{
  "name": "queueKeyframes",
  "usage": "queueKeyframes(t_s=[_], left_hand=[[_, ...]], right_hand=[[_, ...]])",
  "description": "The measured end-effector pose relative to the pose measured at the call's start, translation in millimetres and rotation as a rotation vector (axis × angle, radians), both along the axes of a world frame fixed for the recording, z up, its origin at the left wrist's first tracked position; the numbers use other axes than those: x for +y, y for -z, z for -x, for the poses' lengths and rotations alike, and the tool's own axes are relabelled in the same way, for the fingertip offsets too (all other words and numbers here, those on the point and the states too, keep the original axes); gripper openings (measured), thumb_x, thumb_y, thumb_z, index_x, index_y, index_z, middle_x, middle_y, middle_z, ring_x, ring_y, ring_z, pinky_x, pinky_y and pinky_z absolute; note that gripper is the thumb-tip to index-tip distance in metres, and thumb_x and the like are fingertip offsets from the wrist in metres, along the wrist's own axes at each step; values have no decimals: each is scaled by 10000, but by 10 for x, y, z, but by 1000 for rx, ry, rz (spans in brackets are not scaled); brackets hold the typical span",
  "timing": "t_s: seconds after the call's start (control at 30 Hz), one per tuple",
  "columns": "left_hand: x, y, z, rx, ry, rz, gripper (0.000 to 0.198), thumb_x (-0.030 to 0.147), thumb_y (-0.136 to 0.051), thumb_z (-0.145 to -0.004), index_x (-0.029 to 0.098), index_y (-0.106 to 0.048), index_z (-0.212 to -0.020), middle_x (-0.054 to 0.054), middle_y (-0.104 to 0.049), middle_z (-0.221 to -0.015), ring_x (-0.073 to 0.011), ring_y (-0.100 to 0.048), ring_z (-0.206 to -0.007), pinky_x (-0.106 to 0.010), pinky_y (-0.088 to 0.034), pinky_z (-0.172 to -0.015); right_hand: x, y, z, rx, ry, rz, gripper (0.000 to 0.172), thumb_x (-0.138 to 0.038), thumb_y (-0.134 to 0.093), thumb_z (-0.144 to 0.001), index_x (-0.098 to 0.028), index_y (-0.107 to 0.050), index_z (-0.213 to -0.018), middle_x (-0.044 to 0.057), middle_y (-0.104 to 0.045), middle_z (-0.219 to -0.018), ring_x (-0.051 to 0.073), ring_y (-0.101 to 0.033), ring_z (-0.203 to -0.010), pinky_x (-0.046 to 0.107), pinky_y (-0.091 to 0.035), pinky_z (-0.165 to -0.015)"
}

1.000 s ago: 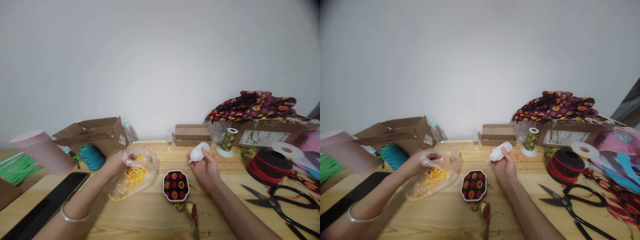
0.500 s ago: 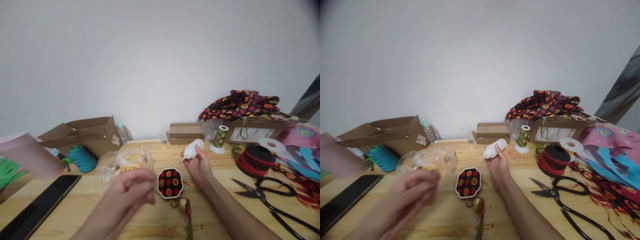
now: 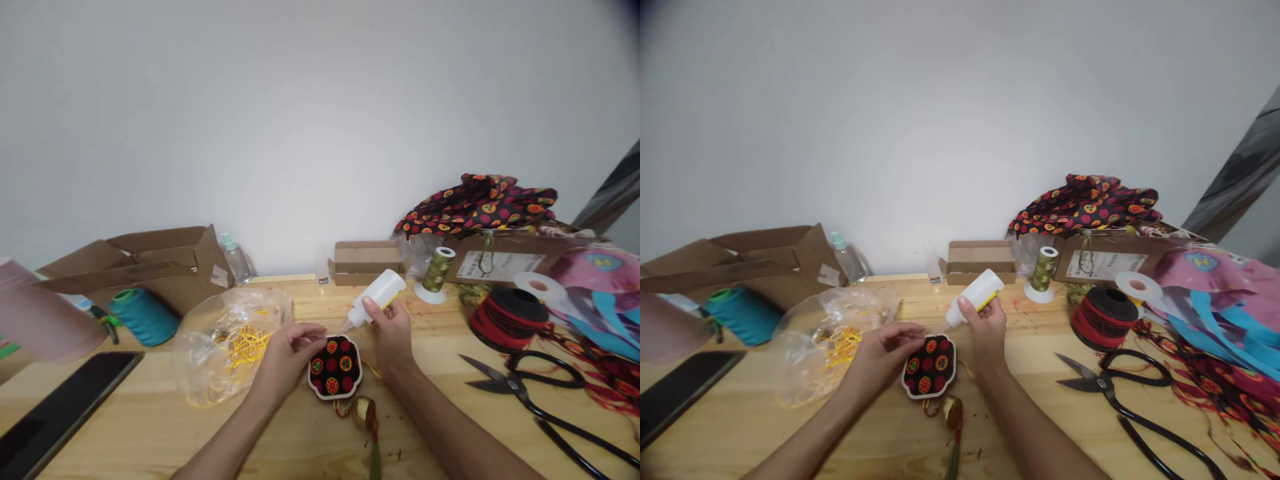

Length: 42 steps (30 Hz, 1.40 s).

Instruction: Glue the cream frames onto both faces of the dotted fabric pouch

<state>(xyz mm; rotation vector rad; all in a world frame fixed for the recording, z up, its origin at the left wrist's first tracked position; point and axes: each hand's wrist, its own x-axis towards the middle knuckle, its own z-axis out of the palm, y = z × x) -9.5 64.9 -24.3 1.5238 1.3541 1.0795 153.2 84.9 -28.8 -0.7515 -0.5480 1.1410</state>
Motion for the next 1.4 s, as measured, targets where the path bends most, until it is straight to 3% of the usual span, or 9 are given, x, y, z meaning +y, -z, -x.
queueKeyframes(t_s=[0.23,0.6,1.0,1.4], left_hand=[[-14,-51,-100,241,105,-135,153,209,-624,-677,250,-703,-801,-2,-709,-773,-183,-632,-747,-287,-474,-714],[-26,-59,-58,385,137,-244,141,255,-582,-741,263,-704,-810,6,-715,-810,-172,-632,-758,-272,-474,-718],[-36,-28,-6,395,112,-236,178,274,-568,-752,253,-698,-872,-9,-719,-866,-185,-646,-776,-287,-493,-724],[64,-59,-64,303,145,-210,130,243,-589,-709,229,-685,-796,-30,-681,-832,-187,-590,-812,-324,-449,-757]], right_hand=[[40,-3,-55,20,33,-10,285,-287,-740,-574,-149,-559,-745,-18,-626,-652,128,-589,-584,273,-483,-584],[48,-1,-58,79,30,0,265,-252,-738,-575,-149,-574,-756,-25,-624,-652,113,-578,-591,257,-489,-581],[41,-7,-59,76,30,-6,254,-245,-729,-580,-148,-574,-755,-20,-621,-674,117,-573,-604,250,-479,-589],[40,-33,-62,88,12,7,256,-250,-737,-567,-146,-574,-734,-26,-619,-636,117,-581,-573,250,-489,-564]])
